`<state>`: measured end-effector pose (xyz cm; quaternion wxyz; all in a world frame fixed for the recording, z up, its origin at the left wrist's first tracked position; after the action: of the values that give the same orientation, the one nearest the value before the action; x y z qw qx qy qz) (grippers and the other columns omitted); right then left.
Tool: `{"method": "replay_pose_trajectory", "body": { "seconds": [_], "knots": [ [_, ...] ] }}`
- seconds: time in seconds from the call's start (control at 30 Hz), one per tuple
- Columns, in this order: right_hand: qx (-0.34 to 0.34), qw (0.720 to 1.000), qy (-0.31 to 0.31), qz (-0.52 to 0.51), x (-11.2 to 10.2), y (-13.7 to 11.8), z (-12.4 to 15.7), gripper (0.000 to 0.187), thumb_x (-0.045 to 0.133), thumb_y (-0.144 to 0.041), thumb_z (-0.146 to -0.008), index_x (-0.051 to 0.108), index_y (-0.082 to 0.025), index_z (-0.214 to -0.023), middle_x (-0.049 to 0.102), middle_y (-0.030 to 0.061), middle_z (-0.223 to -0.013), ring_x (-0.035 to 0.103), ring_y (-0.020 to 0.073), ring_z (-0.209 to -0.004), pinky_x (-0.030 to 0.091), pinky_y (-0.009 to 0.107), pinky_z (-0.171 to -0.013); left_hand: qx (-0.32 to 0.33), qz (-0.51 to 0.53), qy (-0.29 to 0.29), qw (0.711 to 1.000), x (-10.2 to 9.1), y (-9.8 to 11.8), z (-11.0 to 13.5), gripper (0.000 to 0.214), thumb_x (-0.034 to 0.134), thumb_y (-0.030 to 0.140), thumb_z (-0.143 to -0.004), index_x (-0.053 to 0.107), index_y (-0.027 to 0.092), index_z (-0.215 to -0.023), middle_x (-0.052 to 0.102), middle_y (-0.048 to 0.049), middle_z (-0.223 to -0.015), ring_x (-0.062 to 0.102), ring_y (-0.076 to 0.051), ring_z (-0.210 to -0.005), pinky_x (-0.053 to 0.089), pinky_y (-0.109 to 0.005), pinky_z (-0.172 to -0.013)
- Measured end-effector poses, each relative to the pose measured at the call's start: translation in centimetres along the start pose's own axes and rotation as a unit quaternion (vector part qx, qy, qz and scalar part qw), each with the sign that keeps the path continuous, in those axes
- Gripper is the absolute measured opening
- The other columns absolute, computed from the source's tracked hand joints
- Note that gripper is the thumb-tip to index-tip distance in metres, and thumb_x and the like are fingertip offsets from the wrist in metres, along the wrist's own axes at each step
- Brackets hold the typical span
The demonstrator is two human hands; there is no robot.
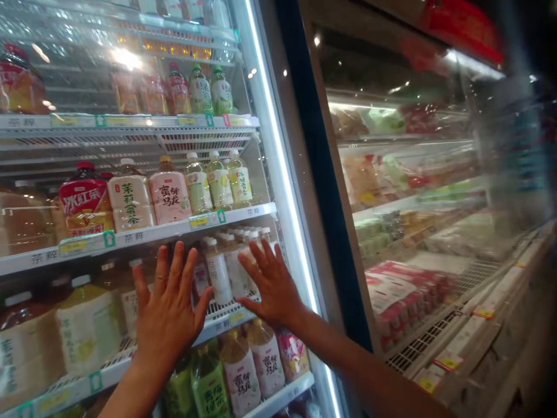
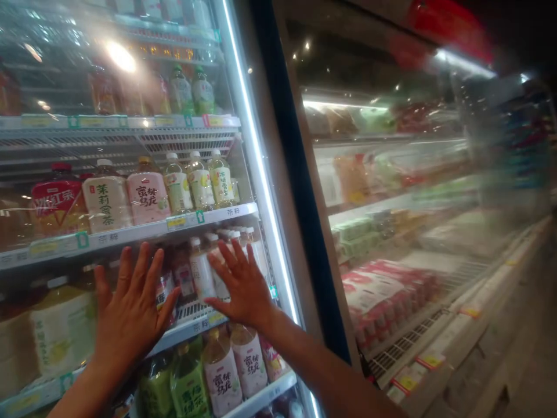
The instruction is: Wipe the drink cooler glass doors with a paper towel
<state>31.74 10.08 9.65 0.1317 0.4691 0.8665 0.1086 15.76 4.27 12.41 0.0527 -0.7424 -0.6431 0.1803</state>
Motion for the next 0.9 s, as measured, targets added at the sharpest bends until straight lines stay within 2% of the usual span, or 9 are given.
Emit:
{"method": "replay_pose_trajectory", "body": {
  "seconds": [0.1, 0.17, 0.3, 0.37, 0.57, 0.63, 0.7, 0.77, 0.9],
  "knots": [
    [0.043, 0.999, 0.026, -0.002, -1.3, 4.2, -3.7, 0.084, 0.033, -0.070, -0.100, -0.005, -0.031, -0.165, -0.005, 0.0026, -0.174, -0.002, 0.0318, -0.160, 0.012, 0.066, -0.127, 0.001, -0.001, -0.006, 1.000, 0.3, 0.4, -1.4, 0.077, 0.042, 0.056, -0.099, 0.010, 0.027, -0.163, 0.019, -0.0093, -0.170, 0.006, -0.029, -0.160, -0.005, -0.064, -0.127],
    [0.060, 0.998, 0.029, -0.005, -1.7, 5.2, -4.6, 0.083, 0.031, -0.069, -0.101, -0.007, -0.031, -0.164, -0.007, 0.0015, -0.174, -0.004, 0.0313, -0.160, 0.011, 0.065, -0.127, -0.001, -0.003, -0.008, 1.000, 0.3, 0.5, -2.1, 0.078, 0.042, 0.055, -0.099, 0.008, 0.027, -0.163, 0.020, -0.0092, -0.170, 0.005, -0.029, -0.160, -0.006, -0.064, -0.127],
    [0.015, 1.000, 0.018, -0.020, -1.1, 2.0, -2.2, 0.088, 0.030, -0.073, -0.099, -0.003, -0.026, -0.166, -0.007, 0.0033, -0.174, -0.002, 0.0331, -0.160, 0.012, 0.063, -0.128, 0.004, -0.015, -0.012, 1.000, 0.0, -0.2, -2.8, 0.078, 0.044, 0.056, -0.098, 0.010, 0.030, -0.163, 0.019, -0.0075, -0.171, 0.005, -0.029, -0.160, -0.006, -0.063, -0.127],
    [-0.010, 1.000, 0.006, -0.023, -0.6, 0.8, -2.3, 0.090, 0.033, -0.074, -0.098, 0.000, -0.025, -0.166, -0.002, 0.0044, -0.174, 0.000, 0.0330, -0.160, 0.014, 0.062, -0.129, 0.014, -0.020, -0.014, 1.000, -0.5, -1.3, -3.2, 0.077, 0.045, 0.058, -0.097, 0.012, 0.033, -0.162, 0.019, -0.0066, -0.171, 0.005, -0.029, -0.160, -0.005, -0.062, -0.128],
    [0.034, 0.999, 0.035, -0.006, -0.9, 1.7, -8.8, 0.084, 0.030, -0.071, -0.101, -0.006, -0.031, -0.165, -0.001, 0.0045, -0.174, -0.004, 0.0304, -0.160, 0.012, 0.063, -0.128, -0.006, -0.046, 0.000, 0.999, -3.0, -6.3, -4.2, 0.077, 0.045, 0.062, -0.096, 0.014, 0.035, -0.162, 0.014, -0.0057, -0.172, 0.002, -0.029, -0.161, -0.007, -0.062, -0.127],
    [0.015, 1.000, 0.024, -0.008, -0.3, -0.4, -8.6, 0.090, 0.033, -0.073, -0.099, -0.008, -0.029, -0.165, 0.000, 0.0055, -0.174, -0.005, 0.0315, -0.160, 0.012, 0.063, -0.128, -0.014, -0.057, -0.001, 0.998, -3.6, -7.7, -3.6, 0.077, 0.044, 0.061, -0.097, 0.012, 0.035, -0.162, 0.012, -0.0054, -0.173, 0.001, -0.028, -0.161, -0.008, -0.062, -0.127],
    [-0.038, 0.999, -0.004, -0.015, 0.8, -3.5, -7.8, 0.094, 0.035, -0.075, -0.097, -0.007, -0.026, -0.165, 0.004, 0.0064, -0.174, -0.004, 0.0312, -0.160, 0.013, 0.061, -0.129, -0.019, -0.061, -0.005, 0.998, -4.0, -8.9, -2.8, 0.076, 0.043, 0.061, -0.097, 0.012, 0.036, -0.162, 0.012, -0.0050, -0.173, 0.000, -0.029, -0.161, -0.008, -0.062, -0.127],
    [-0.081, 0.996, -0.018, -0.017, 1.4, -5.3, -8.4, 0.095, 0.036, -0.075, -0.097, -0.006, -0.025, -0.165, 0.008, 0.0065, -0.174, -0.002, 0.0303, -0.160, 0.013, 0.059, -0.130, -0.021, -0.061, -0.011, 0.998, -4.5, -10.1, -2.0, 0.075, 0.043, 0.062, -0.097, 0.014, 0.037, -0.161, 0.011, -0.0045, -0.173, 0.001, -0.029, -0.161, -0.008, -0.063, -0.127],
    [-0.064, 0.998, 0.024, -0.013, 1.3, -4.5, -14.9, 0.091, 0.038, -0.072, -0.098, -0.012, -0.033, -0.163, 0.002, 0.0042, -0.174, -0.002, 0.0328, -0.160, 0.011, 0.065, -0.128, -0.035, -0.080, -0.005, 0.996, -6.0, -12.9, -1.3, 0.072, 0.046, 0.058, -0.097, 0.015, 0.041, -0.160, 0.005, -0.0028, -0.174, 0.000, -0.029, -0.160, -0.006, -0.063, -0.127]
  ]
}}
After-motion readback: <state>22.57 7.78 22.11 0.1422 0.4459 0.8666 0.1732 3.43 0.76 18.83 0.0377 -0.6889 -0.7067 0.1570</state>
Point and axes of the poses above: each hand's wrist, its own z-axis away from the middle knuckle, its own x-axis out of the palm, y = z × x, the point moved 10 cm from there along -z, towards the middle knuckle
